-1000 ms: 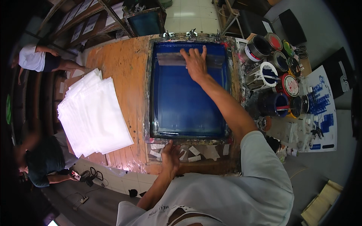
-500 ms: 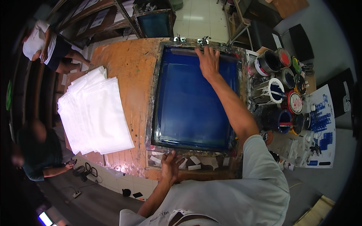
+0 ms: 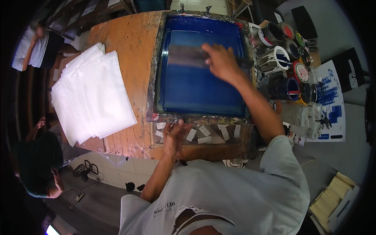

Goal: The person repeatedly places white plastic bags under a screen printing frame, uses a squeegee to apply blue ink, and stacks the printed bags. The process is continuous and repetitive throughout the clip.

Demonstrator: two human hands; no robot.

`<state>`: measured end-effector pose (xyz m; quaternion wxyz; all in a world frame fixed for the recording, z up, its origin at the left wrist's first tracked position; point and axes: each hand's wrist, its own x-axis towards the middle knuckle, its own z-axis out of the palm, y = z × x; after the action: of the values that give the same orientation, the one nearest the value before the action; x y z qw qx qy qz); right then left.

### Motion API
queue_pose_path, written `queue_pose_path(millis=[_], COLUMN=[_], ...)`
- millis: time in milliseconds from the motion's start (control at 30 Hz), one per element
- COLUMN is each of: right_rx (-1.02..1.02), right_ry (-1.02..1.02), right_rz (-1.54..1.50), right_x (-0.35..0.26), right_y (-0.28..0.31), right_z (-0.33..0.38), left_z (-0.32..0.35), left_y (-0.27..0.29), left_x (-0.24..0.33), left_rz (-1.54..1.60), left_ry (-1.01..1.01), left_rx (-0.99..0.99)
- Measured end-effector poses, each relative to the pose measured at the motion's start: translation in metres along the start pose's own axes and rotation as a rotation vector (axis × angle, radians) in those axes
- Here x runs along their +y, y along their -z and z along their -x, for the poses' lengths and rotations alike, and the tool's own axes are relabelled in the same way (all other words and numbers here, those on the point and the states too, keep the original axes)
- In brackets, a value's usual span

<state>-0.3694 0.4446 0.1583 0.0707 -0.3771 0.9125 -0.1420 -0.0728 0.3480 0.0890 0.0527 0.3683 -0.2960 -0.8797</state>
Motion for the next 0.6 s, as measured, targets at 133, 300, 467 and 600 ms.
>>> queue_pose_path(millis=[133,300,467,600], right_rx=[-0.039,0.338,0.63,0.25], right_ry=[0.002,0.064,0.132,0.045], right_rz=[-0.059,0.125,0.306,0.071], right_x=[-0.061,-0.098,-0.107,-0.102], right_y=[0.022,0.043,0.11,0.2], right_z=[0.091,0.117,0.072,0.038], left_z=[0.007,0.023,0.012,-0.068], left_y=[-0.019,-0.066,-0.107,-0.134], left_x=[0.023,0.071,0.117,0.155], left_rz=[0.006,-0.063,0.112,-0.042], left_ry=[-0.027,-0.084,-0.314,-0.579], left_rx=[-0.054,-0.139,-0.441,-0.813])
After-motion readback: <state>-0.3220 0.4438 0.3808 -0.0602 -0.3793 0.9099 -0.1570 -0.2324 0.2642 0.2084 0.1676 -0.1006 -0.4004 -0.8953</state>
